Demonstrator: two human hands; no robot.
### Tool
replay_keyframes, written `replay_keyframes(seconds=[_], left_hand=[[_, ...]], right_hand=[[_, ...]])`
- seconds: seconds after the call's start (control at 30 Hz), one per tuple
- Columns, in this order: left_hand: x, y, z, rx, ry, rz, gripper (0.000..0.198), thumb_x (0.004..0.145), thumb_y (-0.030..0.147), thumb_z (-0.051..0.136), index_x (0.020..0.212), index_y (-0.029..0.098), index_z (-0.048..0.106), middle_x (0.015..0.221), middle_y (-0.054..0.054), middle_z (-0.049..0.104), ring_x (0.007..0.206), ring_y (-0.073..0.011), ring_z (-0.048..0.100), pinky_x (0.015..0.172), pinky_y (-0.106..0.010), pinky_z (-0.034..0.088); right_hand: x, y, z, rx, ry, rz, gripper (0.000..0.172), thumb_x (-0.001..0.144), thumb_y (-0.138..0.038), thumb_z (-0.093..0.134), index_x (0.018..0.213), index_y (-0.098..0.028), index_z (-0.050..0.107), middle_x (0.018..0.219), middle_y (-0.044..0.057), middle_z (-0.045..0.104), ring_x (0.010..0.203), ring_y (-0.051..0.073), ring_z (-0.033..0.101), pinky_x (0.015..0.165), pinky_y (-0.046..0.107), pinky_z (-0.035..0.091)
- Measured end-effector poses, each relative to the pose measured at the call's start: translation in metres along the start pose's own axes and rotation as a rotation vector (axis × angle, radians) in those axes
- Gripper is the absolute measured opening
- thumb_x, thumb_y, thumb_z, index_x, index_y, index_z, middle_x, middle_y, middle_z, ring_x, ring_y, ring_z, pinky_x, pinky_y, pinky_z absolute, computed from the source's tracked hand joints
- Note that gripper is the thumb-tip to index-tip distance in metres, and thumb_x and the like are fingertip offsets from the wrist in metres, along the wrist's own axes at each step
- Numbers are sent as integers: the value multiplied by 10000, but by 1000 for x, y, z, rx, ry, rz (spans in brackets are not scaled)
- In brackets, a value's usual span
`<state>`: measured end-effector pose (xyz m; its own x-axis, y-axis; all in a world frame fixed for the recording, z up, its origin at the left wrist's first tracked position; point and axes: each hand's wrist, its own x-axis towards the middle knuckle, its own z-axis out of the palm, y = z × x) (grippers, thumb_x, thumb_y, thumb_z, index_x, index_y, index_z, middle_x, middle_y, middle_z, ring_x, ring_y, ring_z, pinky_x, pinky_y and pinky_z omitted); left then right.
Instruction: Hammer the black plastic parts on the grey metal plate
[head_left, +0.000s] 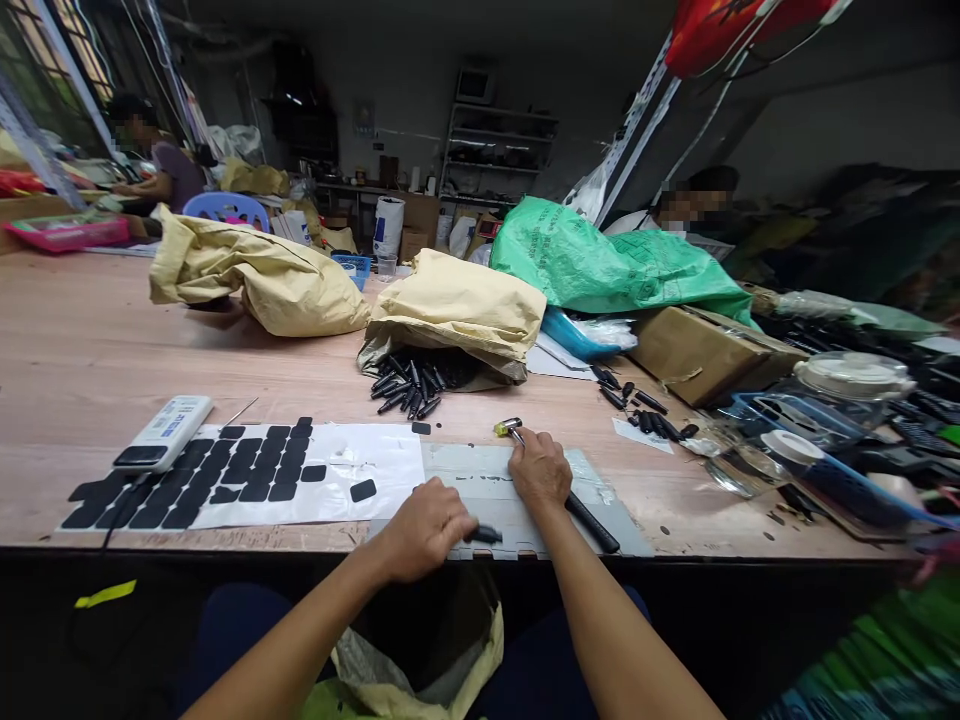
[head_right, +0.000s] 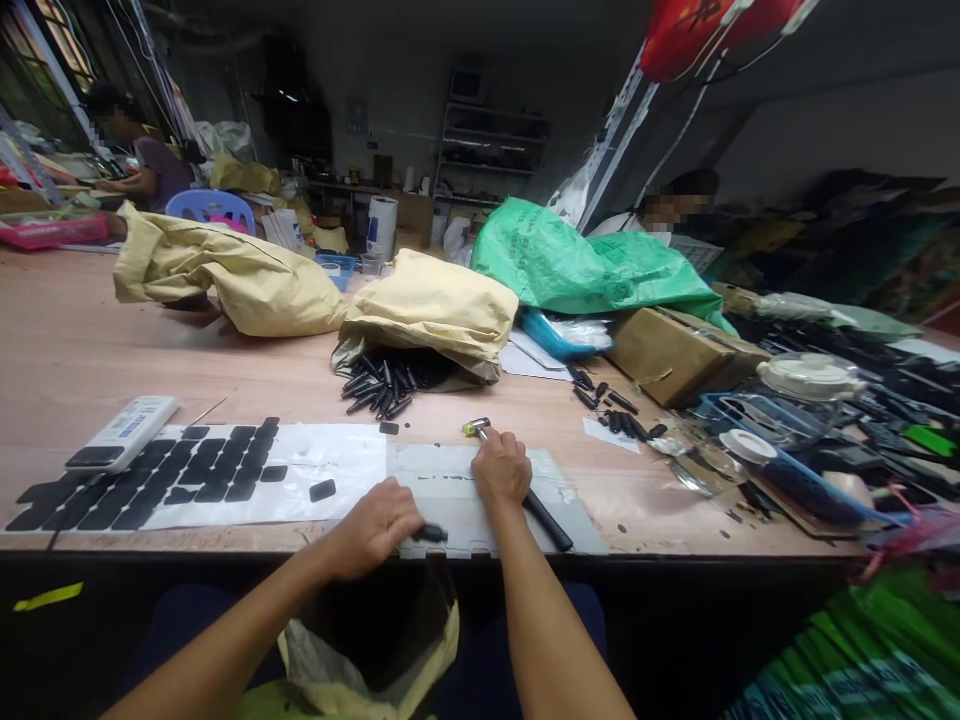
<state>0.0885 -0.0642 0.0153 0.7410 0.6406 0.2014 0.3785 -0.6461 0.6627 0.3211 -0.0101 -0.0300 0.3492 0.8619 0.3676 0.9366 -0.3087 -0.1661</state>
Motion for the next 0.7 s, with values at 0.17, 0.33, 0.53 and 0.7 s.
replay_keyframes(seconds=[0.17, 0.33, 0.53, 0.7], left_hand=[[-53, 18, 16, 51, -19, -47, 117, 803, 356, 693, 838, 245, 676, 1255, -54, 545, 1149, -268, 442, 976, -420, 360], [-38, 0, 19, 59, 59, -74, 259, 744, 386, 751, 950, 253, 670, 1151, -67, 607, 1083, -271, 495, 935, -424, 398], [62, -59, -25, 212, 469, -389, 243, 930, 335, 514, 981, 158, 673, 930, -95, 643, 945, -241, 558, 847, -365, 440], [118, -84, -49, 357, 327, -583, 199, 855, 264, 612, 951, 121, 710, 1046, -166, 658, 1085, -304, 557, 924, -364, 420]], right_hand=[[0, -1, -1, -8, -4, 3, 313, 912, -205, 485, 1176, -206, 654, 1010, 93, 631, 924, 230, 532, 701, 321, 345], [0, -2, -1, -10, 15, -5, 315, 899, -177, 486, 1163, -192, 655, 985, 100, 635, 907, 227, 531, 697, 323, 347], [0, -1, -2, -6, 12, 2, 324, 894, -182, 477, 1163, -200, 656, 994, 93, 631, 916, 229, 536, 695, 322, 355], [1, -2, -3, 2, 3, 0, 320, 870, -169, 503, 1152, -196, 652, 993, 93, 625, 916, 226, 537, 700, 321, 363]])
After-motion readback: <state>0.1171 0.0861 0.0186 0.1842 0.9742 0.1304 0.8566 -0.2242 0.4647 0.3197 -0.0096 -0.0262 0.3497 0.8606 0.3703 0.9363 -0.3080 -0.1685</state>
